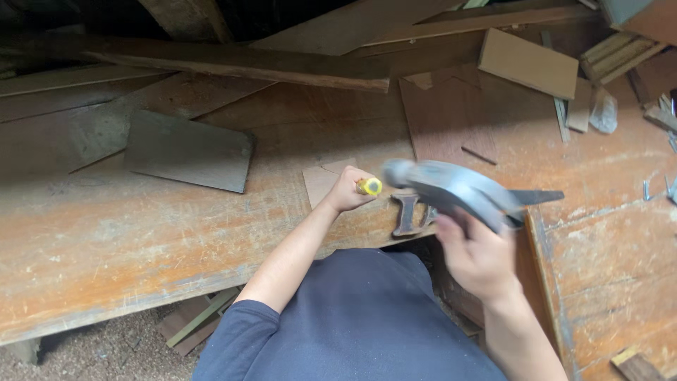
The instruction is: The person repeatedly strikes a yellow-handled chisel with a claw hammer on a small wooden piece placed on a workbench. The person holds the chisel steady with the left hand and swings the hammer with the right hand throughout the clip.
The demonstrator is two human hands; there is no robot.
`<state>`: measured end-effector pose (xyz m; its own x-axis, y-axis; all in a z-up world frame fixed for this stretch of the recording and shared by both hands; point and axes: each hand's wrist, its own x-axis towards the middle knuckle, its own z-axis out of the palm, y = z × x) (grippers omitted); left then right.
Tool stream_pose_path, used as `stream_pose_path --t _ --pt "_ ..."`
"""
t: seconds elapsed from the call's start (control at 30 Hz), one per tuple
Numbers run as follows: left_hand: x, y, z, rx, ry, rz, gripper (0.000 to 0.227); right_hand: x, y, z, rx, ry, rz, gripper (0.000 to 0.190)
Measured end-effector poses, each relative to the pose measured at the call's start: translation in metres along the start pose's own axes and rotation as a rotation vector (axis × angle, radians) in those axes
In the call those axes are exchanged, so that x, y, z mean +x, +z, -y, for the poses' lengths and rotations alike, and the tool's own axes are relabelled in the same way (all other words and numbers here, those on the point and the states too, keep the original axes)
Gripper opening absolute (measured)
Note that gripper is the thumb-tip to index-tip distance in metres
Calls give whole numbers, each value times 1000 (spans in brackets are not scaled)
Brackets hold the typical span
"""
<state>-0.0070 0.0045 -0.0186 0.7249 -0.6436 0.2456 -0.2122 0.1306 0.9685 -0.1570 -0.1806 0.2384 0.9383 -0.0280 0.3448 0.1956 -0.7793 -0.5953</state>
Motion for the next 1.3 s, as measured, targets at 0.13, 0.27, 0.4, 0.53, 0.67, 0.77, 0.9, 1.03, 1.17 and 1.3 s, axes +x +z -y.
stream_pose_path --t 0.13,0.27,0.4,0.53,0.67,0.77,0.9,1.03,1.17,1.3 --pt "3 -2 -3 -11 11 -15 15 -24 -39 4 1138 253 -271 41" --pt "5 -7 -8 4 -28 -12 10 -27 -22 6 942 154 -288 43" --pt "4 -6 -12 -48 0 4 14 3 29 0 32 119 154 9" --pt "6 -6 -13 -92 56 -13 14 24 35 7 -64 220 359 24" --pt "2 -9 -7 -76 -4 -3 12 22 45 15 53 240 304 20" --pt "0 -15 -6 -70 -15 -13 17 19 57 14 179 239 251 23" --pt "1 -14 -10 -123 20 -29 17 16 50 5 110 217 208 21" --pt "3 -14 -9 -5 -50 -46 31 4 11 -2 288 199 34 23" --pt "0 -13 -5 -17 -58 -48 28 -31 -37 1 698 222 -299 40" --pt "1 -12 -3 -8 -65 -50 26 -53 -40 7 1159 130 -322 56"
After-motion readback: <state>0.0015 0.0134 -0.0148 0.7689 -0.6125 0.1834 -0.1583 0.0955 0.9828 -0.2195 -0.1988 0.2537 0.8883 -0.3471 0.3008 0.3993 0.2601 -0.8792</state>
